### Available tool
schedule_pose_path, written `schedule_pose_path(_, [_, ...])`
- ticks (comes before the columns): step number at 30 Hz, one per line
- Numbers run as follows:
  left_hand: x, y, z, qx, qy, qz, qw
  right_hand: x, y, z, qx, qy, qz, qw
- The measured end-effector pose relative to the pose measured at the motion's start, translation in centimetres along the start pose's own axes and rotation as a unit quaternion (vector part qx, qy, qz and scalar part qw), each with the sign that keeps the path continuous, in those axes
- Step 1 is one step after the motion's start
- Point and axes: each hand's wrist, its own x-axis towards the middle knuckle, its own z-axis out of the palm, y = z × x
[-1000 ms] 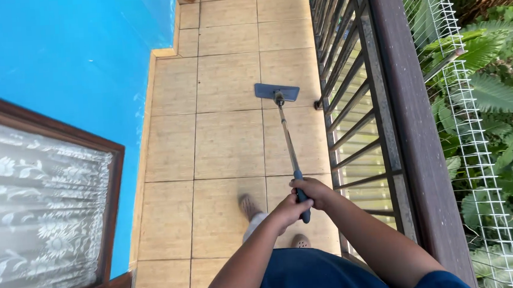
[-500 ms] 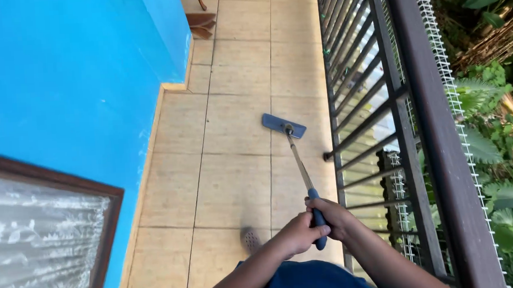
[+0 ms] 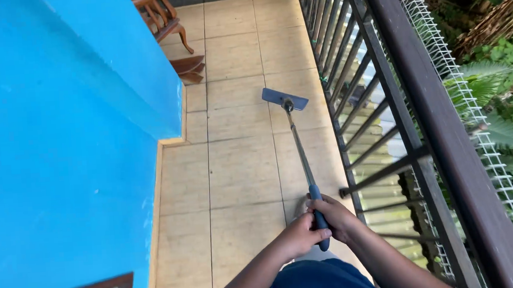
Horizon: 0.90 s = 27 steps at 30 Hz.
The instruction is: Mopping the tiled floor of a balcony using a flat mop.
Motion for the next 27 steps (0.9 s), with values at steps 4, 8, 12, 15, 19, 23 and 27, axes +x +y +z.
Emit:
schedule_pose_path(4, [9.6, 3.9, -5.0, -0.058, 0.019, 0.039, 0.997, 6.9, -9.4, 0.4, -0.001, 0.039, 0.016, 0.999])
schedule_pose_path(8, [16.0, 11.0, -10.7, -0.060, 0.063, 0.007, 0.996, 15.8, -17.6, -0.3, -0.044, 0.002, -0.006, 0.999])
schedule_pose_path(12, [25.5, 12.4, -17.1, -0.156, 0.066, 0.122, 0.978, 26.7, -23.2, -1.7, -0.073, -0.004, -0.030, 0.997])
schedule_pose_path(15, [30.6, 14.9, -21.7, -0.178, 0.066, 0.139, 0.972, 32.4, -28.4, -0.5, -0.069, -0.007, -0.028, 0.997])
schedule_pose_path(19, [36.1, 17.9, -28.8, -0.176, 0.067, 0.144, 0.972, 38.3, -35.0, 2.3, -0.070, -0.003, -0.037, 0.997])
schedule_pose_path(23, [43.0, 20.7, -37.5, -0.168, 0.061, 0.154, 0.972, 45.7, -42.0, 5.6, -0.088, 0.009, -0.049, 0.995])
schedule_pose_path(27, [48.3, 26.5, -46.1, -0.143, 0.055, 0.154, 0.976, 52.2, -50.5, 9.4, -0.084, 0.022, -0.058, 0.995])
